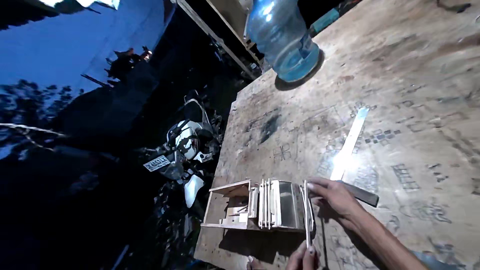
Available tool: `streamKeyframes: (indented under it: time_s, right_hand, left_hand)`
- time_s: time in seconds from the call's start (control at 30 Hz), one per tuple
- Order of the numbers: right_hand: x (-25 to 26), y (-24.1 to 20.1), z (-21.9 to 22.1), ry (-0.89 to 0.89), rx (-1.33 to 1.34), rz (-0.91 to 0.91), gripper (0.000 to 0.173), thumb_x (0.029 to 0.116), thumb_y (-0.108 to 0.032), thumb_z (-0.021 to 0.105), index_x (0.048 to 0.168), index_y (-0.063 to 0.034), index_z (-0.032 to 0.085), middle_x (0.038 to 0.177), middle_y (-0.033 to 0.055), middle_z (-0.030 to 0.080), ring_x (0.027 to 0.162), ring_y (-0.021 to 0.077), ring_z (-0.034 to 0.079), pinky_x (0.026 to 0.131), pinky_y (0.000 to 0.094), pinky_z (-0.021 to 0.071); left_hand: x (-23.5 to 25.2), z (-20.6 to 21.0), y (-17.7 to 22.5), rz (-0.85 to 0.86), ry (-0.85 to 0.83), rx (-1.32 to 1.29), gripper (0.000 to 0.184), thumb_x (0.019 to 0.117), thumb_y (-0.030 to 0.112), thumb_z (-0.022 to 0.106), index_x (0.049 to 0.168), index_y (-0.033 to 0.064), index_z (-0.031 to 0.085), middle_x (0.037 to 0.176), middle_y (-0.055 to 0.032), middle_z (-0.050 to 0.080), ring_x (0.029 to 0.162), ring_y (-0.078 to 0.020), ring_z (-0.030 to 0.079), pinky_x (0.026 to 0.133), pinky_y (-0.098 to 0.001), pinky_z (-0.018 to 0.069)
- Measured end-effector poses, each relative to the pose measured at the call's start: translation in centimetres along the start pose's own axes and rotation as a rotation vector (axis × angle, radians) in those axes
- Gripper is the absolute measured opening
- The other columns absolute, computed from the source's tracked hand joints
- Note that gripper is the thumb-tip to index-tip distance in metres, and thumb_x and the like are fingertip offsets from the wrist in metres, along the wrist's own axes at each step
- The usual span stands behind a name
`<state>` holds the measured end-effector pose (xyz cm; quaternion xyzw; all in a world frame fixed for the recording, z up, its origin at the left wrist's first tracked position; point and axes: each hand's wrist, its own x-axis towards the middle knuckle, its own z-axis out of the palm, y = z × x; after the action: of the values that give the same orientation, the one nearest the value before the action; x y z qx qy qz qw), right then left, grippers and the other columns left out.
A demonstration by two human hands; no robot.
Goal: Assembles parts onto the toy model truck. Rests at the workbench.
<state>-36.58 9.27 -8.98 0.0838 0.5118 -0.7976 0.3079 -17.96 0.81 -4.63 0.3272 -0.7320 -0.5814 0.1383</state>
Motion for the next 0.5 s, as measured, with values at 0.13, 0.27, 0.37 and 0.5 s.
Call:
streamKeyframes:
  time_s: [0.13,0.27,0.37,0.5]
  right_hand:
    - [3.8,0.7,0.3,-0.055,-0.116,0.002,0.019,0.0984,-0.016,0.069,0.114,-0.0058,0.075,0.101,0.0096,0.074,0.085,0.0168,0.07,0.076,0.0344,0.058]
    - [4.7,1.2,0.6,-0.05,-0.102,-0.006,0.014,0.0955,-0.015,0.073,0.108,-0.0084,0.078,0.093,0.008,0.074,0.08,0.0164,0.069,0.074,0.0345,0.0579]
    - [4.9,1.1,0.6,-0.081,-0.077,-0.039,0.019,0.095,-0.011,0.073,0.114,-0.0097,0.076,0.096,0.0081,0.074,0.078,0.0168,0.068,0.072,0.0348,0.0575]
    - [5.1,0.8,0.6,-0.129,-0.103,-0.041,0.017,0.0962,-0.015,0.072,0.111,-0.0123,0.078,0.1,0.006,0.075,0.08,0.0165,0.069,0.071,0.0353,0.0572]
  left_hand:
    - [1.7,0.4,-1.3,0.022,0.108,0.127,0.016,0.0937,0.003,0.071,0.106,-0.0051,0.074,0.091,-0.0103,0.076,0.08,-0.0123,0.073,0.08,-0.0288,0.062]
    - [2.2,0.2,-2.7,0.035,0.117,0.114,0.018,0.0971,0.0,0.065,0.112,-0.0065,0.073,0.094,-0.0115,0.077,0.084,-0.0141,0.075,0.085,-0.0307,0.0622]
    - [2.4,0.0,-3.3,0.033,0.121,0.074,0.019,0.0979,-0.001,0.062,0.113,-0.0068,0.072,0.093,-0.0117,0.077,0.083,-0.0159,0.075,0.084,-0.0323,0.0628]
    - [2.5,-0.3,-3.3,0.053,0.124,0.086,0.019,0.0974,-0.001,0.064,0.114,-0.0052,0.072,0.096,-0.0123,0.077,0.087,-0.019,0.076,0.086,-0.0331,0.063]
